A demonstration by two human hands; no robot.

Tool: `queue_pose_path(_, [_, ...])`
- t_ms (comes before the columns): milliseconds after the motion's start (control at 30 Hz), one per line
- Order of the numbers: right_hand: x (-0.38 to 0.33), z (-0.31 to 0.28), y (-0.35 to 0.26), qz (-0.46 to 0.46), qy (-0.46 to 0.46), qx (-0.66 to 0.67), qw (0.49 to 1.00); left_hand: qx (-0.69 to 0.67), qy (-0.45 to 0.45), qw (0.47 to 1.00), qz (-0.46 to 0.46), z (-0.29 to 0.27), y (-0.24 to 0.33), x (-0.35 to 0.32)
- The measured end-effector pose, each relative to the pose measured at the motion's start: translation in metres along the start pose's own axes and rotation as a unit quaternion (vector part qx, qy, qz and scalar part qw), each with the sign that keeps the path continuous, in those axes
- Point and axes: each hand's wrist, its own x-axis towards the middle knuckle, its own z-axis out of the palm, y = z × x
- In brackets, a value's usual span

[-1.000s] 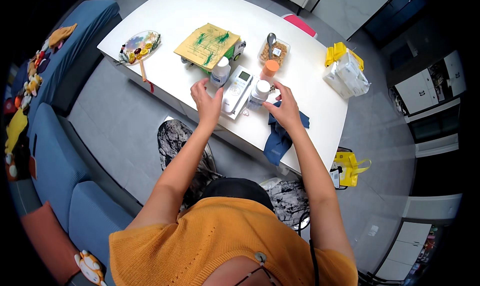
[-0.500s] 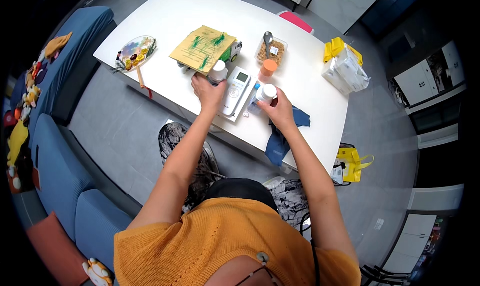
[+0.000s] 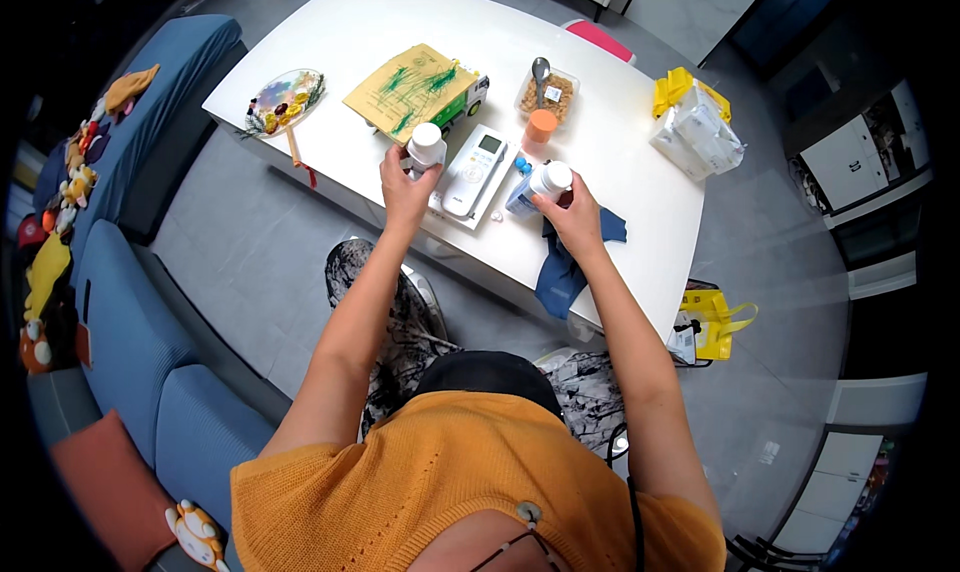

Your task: The person organizes various items on a low table, including a drawing, medicine bottles, packs of wipes, and toy trucks, by moving and stacking them.

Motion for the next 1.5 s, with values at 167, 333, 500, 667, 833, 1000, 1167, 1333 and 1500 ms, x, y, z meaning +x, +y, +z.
queue_pose_path(167, [-0.005, -0.003, -0.002, -0.008, 0.018, 0.012, 1.0, 0.021, -0.013, 0.999, -0.02, -0.016, -0.008, 0.003])
queue_pose_path(333, [-0.007, -0.009, -0.002, -0.001, 0.025, 0.002, 1.0, 0.003, -0.068, 0.995, -0.07, -0.037, 0.001, 0.004])
queue_pose_path(500, [-0.007, -0.004, 0.013, -0.007, 0.034, 0.033, 0.999, -0.002, -0.11, 0.992, -0.063, -0.045, -0.011, 0.009])
queue_pose_path(667, [-0.008, -0.002, 0.008, 0.001, 0.016, 0.015, 1.0, -0.023, -0.154, 0.985, -0.068, -0.057, -0.017, 0.012])
queue_pose_path(833, [-0.007, -0.003, 0.015, 0.003, 0.027, 0.018, 0.999, -0.038, -0.145, 0.988, -0.038, -0.058, -0.005, 0.008])
queue_pose_path(1000, [-0.007, -0.006, 0.013, 0.006, 0.025, 0.02, 0.999, -0.06, -0.124, 0.988, -0.063, -0.062, -0.004, 0.006])
queue_pose_path(1167, [-0.009, -0.008, 0.005, -0.005, 0.024, -0.001, 1.0, -0.086, -0.137, 0.982, -0.093, -0.067, -0.01, 0.006])
queue_pose_path(1333, [-0.011, -0.008, 0.005, 0.003, 0.016, -0.021, 1.0, -0.097, -0.161, 0.972, -0.141, -0.07, -0.015, 0.002])
queue_pose_path(1500, [-0.011, -0.009, 0.009, -0.004, 0.018, -0.021, 1.0, -0.113, -0.157, 0.971, -0.142, -0.072, -0.02, -0.005])
